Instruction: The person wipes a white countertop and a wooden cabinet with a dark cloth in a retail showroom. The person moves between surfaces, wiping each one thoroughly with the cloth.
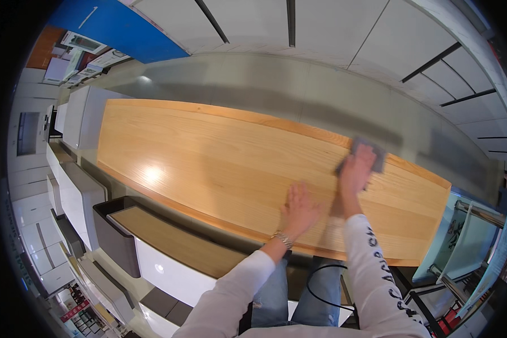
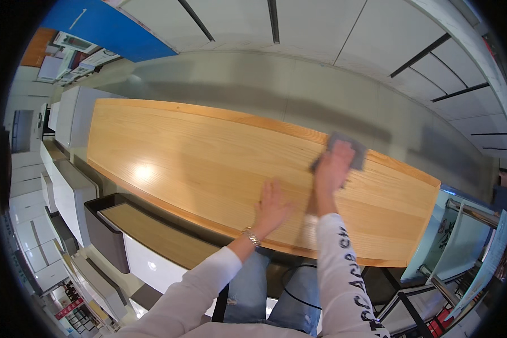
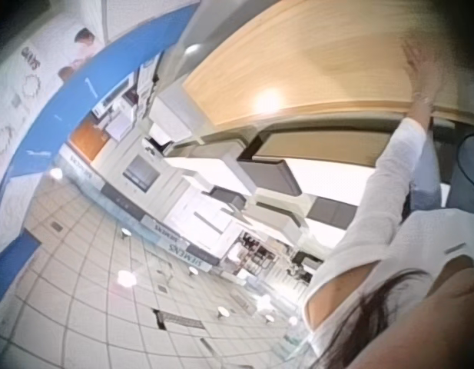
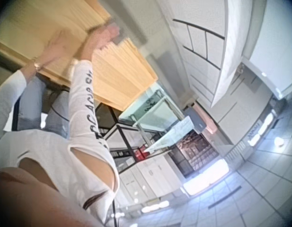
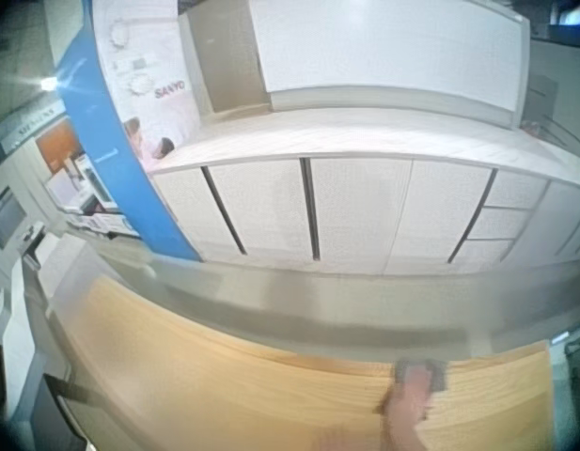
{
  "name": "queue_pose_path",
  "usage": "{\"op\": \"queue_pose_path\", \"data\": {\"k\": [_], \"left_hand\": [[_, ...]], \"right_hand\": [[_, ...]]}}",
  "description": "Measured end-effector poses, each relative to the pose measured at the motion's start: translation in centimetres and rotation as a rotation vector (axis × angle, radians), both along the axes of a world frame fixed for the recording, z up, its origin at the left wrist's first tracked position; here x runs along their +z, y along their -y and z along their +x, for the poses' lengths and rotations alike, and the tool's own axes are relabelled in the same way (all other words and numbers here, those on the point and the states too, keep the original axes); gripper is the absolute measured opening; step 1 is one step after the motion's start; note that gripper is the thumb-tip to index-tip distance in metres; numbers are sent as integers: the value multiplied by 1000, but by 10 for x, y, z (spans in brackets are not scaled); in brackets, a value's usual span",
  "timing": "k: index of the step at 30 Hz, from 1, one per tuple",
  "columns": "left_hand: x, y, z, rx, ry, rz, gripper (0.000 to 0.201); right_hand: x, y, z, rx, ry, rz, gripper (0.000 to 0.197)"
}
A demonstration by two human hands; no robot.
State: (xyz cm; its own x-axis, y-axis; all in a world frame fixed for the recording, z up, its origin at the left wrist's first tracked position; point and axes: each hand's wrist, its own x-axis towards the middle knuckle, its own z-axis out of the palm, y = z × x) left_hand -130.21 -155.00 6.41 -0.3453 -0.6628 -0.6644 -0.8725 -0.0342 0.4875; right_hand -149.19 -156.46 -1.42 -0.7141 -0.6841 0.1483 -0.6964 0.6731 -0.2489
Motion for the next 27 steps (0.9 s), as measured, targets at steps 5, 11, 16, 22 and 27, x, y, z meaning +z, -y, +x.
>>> {"op": "queue_pose_path", "data": {"k": [5,11,16,22,27], "left_hand": [[-52,56,118,74,120,-306,84],[-27,123,185,142,462,-147,102],[-13,130,162,41,578,-29,117],[-11,134,164,43,588,-22,118],[-14,136,161,64,614,-2,118]], "right_hand": [[11,91,113,584,129,96,57],[18,48,87,753,174,155,57],[-1,-71,-43,169,5,67,53],[-14,-15,-2,-311,-25,132,56],[21,103,109,334,135,222,57]]}}
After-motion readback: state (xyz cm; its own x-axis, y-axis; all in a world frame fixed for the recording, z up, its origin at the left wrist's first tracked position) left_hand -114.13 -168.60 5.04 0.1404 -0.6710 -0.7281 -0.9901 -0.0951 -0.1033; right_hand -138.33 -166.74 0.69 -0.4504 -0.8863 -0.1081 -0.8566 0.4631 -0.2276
